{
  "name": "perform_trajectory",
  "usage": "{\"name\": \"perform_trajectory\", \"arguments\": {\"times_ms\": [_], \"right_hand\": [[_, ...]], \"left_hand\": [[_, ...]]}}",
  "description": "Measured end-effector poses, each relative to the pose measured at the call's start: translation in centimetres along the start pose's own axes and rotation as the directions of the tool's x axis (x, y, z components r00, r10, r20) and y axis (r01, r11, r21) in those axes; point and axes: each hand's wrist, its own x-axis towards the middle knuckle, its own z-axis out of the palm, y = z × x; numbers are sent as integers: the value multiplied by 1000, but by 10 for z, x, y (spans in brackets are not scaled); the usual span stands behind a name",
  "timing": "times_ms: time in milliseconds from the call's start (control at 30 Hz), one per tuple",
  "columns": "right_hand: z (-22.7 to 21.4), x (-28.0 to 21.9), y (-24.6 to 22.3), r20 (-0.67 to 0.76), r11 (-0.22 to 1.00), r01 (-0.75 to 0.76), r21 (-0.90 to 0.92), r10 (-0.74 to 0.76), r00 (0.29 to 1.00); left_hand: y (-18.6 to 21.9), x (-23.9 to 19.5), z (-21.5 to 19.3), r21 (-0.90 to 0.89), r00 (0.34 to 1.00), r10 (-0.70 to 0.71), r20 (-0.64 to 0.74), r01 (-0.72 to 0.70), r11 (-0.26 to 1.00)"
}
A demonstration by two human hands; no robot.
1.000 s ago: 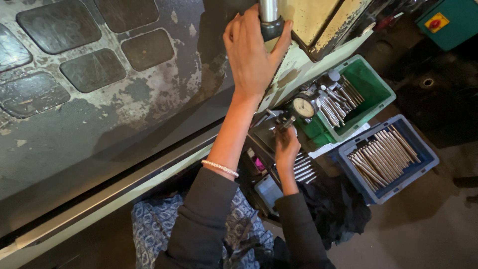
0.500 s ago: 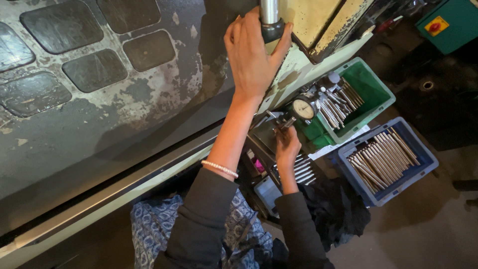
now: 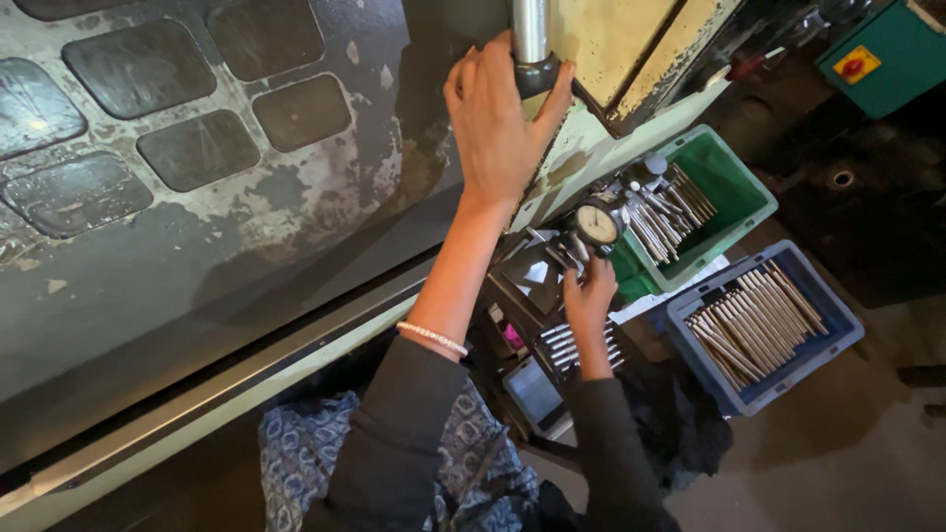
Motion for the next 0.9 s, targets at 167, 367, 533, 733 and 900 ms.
{"name": "perform_trajectory", "arguments": {"times_ms": [167, 367, 533, 733, 900], "right_hand": [[-5, 12, 0, 188, 955, 151, -254, -105, 977], [-4, 18, 9, 246, 792, 471, -389, -403, 882], [-10, 27, 5, 339, 726, 521, -449, -401, 851], [-21, -3, -43, 197, 808, 525, -267, -488, 851], [-17, -32, -108, 55, 849, 518, -102, -515, 856]], "left_hand": [[2, 1, -3, -14, 1000, 10, 9, -10, 1000], [4, 4, -14, -71, 988, -45, 147, 55, 996], [-9, -27, -32, -269, 978, -106, 181, 153, 951], [-40, -155, -40, -638, 751, -578, 318, 621, 456], [-60, -239, -51, -501, 197, -683, 704, 819, -280]]}}
